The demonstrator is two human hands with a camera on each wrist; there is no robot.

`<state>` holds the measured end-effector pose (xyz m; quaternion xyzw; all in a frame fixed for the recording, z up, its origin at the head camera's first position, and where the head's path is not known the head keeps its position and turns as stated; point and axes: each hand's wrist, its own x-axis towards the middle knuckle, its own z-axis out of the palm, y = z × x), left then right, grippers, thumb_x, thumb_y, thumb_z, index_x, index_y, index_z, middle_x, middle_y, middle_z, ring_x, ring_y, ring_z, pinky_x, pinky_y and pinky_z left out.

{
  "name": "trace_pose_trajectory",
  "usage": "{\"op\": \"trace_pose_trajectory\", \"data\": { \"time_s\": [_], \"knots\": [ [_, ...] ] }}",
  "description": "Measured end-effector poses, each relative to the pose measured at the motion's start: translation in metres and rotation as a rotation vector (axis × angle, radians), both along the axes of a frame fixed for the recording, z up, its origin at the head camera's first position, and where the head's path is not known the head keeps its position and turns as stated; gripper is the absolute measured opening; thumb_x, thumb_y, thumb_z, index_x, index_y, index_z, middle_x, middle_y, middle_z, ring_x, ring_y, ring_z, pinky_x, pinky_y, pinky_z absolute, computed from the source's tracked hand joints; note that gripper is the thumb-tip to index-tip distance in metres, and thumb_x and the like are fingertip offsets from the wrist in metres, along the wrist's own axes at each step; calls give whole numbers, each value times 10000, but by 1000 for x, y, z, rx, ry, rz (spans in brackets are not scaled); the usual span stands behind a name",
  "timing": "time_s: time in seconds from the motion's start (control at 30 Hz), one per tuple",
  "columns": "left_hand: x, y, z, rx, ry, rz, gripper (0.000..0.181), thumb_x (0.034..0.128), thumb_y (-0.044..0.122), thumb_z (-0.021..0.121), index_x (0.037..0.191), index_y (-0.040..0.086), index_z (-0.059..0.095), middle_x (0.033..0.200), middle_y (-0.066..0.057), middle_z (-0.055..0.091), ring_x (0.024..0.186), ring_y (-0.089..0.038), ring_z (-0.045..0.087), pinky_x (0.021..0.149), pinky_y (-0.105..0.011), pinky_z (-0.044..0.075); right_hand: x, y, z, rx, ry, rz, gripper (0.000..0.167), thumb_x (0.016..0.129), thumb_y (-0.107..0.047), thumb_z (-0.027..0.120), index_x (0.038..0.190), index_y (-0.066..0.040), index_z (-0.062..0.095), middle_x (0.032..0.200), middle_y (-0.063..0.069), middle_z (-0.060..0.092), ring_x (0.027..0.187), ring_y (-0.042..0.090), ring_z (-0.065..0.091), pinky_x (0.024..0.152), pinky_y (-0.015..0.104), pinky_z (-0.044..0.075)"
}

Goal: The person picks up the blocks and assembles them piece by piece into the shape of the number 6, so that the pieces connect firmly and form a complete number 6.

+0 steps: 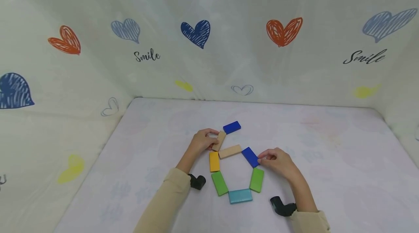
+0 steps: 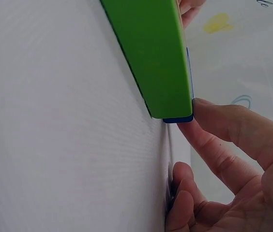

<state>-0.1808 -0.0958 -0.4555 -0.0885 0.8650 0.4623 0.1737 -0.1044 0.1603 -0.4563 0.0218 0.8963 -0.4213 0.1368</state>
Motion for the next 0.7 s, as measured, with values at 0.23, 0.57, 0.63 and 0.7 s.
{"op": "trace_pose_trajectory", "data": {
  "time_s": [0.23, 0.57, 0.63, 0.7],
  "knots": [
    [1, 0, 0, -14, 7, 2, 294, 797, 171, 686, 1089, 138, 665, 658, -28, 544, 534, -118, 496, 497, -181, 446, 1, 0, -1, -1, 3, -8, 183, 821, -186, 669, 946, -55, 697, 818, 52, 486, 757, 181, 433, 632, 277, 344],
    [1, -1, 0, -34, 3, -4, 298, 813, 196, 677, 1104, 139, 658, 678, -31, 544, 538, -114, 497, 502, -172, 451, 3, 1, -2, -3, 12, -24, 248, 852, -221, 637, 1024, -44, 668, 821, 42, 514, 765, 168, 447, 647, 269, 361],
    [2, -3, 0, -20, -3, -1, 308, 819, 197, 668, 1118, 126, 649, 702, -44, 566, 555, -118, 518, 514, -177, 468, 4, 3, -2, -14, 5, -23, 263, 865, -228, 627, 1050, -42, 657, 839, 43, 531, 773, 164, 457, 653, 267, 373],
    [2, -5, 0, 8, -19, 11, 319, 825, 195, 660, 1133, 114, 638, 736, -58, 592, 578, -119, 541, 532, -182, 489, 6, 5, -2, -24, 0, -19, 286, 879, -251, 617, 1075, -45, 646, 869, 43, 558, 788, 156, 470, 662, 264, 387]
  ]
}}
